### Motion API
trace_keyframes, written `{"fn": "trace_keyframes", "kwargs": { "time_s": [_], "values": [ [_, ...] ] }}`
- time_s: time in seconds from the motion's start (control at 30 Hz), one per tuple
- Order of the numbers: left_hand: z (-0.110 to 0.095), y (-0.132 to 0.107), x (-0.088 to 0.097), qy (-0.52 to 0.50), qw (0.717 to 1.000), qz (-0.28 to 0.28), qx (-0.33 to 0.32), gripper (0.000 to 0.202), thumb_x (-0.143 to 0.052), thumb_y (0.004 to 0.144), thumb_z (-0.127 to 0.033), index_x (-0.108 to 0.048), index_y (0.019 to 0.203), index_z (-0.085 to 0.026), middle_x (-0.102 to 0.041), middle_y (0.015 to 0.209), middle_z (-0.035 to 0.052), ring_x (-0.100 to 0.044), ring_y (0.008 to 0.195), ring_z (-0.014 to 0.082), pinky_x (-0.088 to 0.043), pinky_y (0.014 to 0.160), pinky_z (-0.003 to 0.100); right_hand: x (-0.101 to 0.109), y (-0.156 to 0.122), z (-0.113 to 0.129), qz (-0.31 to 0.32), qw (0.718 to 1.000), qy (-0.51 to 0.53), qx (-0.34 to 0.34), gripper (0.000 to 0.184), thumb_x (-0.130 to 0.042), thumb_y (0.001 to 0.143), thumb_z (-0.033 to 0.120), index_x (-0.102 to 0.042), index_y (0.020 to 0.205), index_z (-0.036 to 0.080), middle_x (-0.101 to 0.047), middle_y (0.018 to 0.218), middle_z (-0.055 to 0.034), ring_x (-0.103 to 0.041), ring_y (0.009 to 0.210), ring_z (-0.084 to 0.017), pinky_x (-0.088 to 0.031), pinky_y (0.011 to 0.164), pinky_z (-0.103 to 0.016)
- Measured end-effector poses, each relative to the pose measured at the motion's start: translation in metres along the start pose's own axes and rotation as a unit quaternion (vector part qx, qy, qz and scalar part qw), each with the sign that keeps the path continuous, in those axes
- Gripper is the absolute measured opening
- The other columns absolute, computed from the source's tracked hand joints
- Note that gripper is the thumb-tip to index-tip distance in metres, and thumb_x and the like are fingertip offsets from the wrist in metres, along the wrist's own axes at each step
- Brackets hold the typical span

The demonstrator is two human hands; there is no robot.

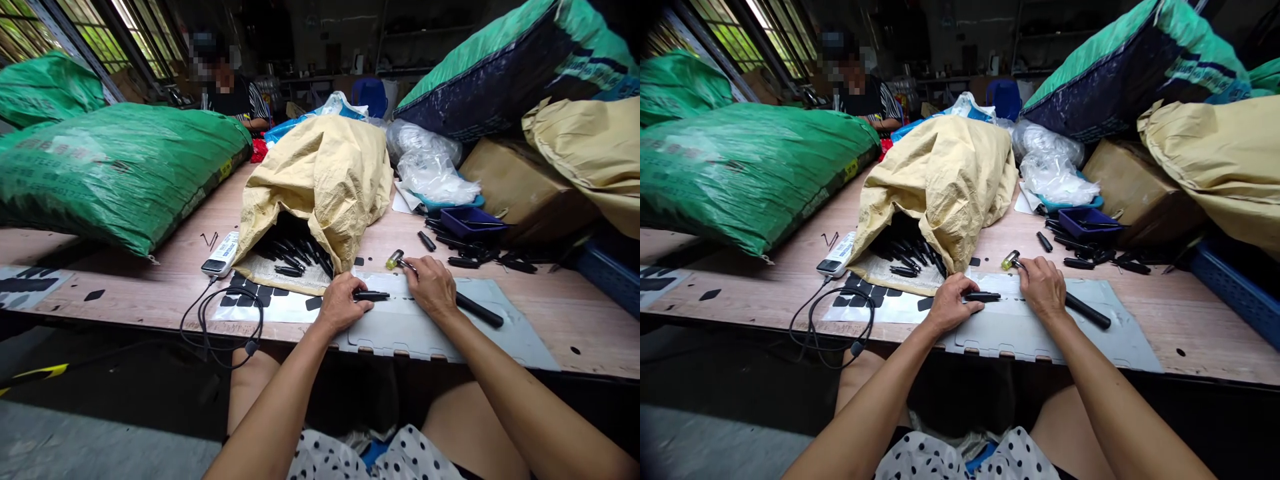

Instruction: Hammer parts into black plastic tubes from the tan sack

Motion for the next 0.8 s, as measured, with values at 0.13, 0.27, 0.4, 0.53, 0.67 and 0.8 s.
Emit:
{"fn": "trace_keyframes", "kwargs": {
  "time_s": [0.13,0.27,0.4,0.53,0.67,0.8],
  "values": [
    [0.002,0.003,-0.002,0.004,1.000,-0.003,-0.010,0.016,-0.083,0.079,-0.025,-0.072,0.091,-0.022,-0.063,0.087,0.0013,-0.058,0.090,0.0202,-0.046,0.082,0.032,-0.001,0.000,0.001,0.007,1.000,-0.013,0.006,0.030,-0.050,0.097,0.032,-0.072,0.114,0.021,-0.065,0.098,-0.0089,-0.052,0.092,-0.024,-0.036,0.080,-0.036],
    [-0.018,-0.008,0.012,-0.063,0.997,-0.010,-0.053,0.014,-0.077,0.087,-0.029,-0.071,0.097,-0.022,-0.068,0.097,0.0040,-0.061,0.098,0.0215,-0.048,0.089,0.034,-0.001,0.001,0.002,0.012,1.000,-0.024,0.003,0.030,-0.050,0.097,0.031,-0.072,0.114,0.021,-0.064,0.099,-0.0094,-0.052,0.092,-0.024,-0.037,0.080,-0.036],
    [-0.051,-0.066,0.017,-0.134,0.981,0.077,-0.119,0.024,-0.068,0.094,-0.042,-0.071,0.107,-0.022,-0.074,0.100,0.0073,-0.067,0.095,0.0220,-0.051,0.090,0.034,0.000,0.001,0.003,0.014,1.000,-0.025,0.000,0.029,-0.049,0.098,0.031,-0.072,0.113,0.021,-0.064,0.100,-0.0093,-0.053,0.093,-0.024,-0.037,0.080,-0.036],
    [-0.039,-0.146,-0.026,-0.063,0.944,0.309,-0.095,0.030,-0.068,0.092,-0.050,-0.074,0.110,-0.028,-0.078,0.094,0.0043,-0.072,0.089,0.0239,-0.053,0.086,0.035,0.000,0.001,0.004,0.014,0.999,-0.032,-0.001,0.029,-0.050,0.098,0.032,-0.071,0.113,0.020,-0.064,0.100,-0.0093,-0.053,0.093,-0.024,-0.036,0.081,-0.036],
    [0.030,-0.183,-0.076,0.072,0.901,0.394,0.168,0.030,-0.073,0.081,-0.039,-0.076,0.109,-0.030,-0.080,0.107,0.0036,-0.073,0.107,0.0293,-0.055,0.095,0.039,0.000,0.001,0.005,0.016,0.999,-0.037,-0.003,0.028,-0.050,0.098,0.031,-0.071,0.112,0.020,-0.064,0.100,-0.0094,-0.052,0.093,-0.024,-0.035,0.079,-0.036],
    [0.074,-0.177,-0.103,0.114,0.857,0.392,0.316,0.034,-0.061,0.086,-0.039,-0.079,0.110,-0.022,-0.079,0.113,0.0134,-0.071,0.116,0.0363,-0.054,0.100,0.048,0.000,0.001,0.005,0.020,0.999,-0.040,-0.007,0.029,-0.050,0.098,0.031,-0.071,0.115,0.020,-0.064,0.103,-0.0098,-0.052,0.094,-0.024,-0.035,0.079,-0.035]
  ]
}}
Point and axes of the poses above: each hand's wrist, its own y-axis towards the middle knuckle, its own x-axis out of the back of the hand, z = x × y, the point moved 4 cm from there along y, towards the middle knuckle
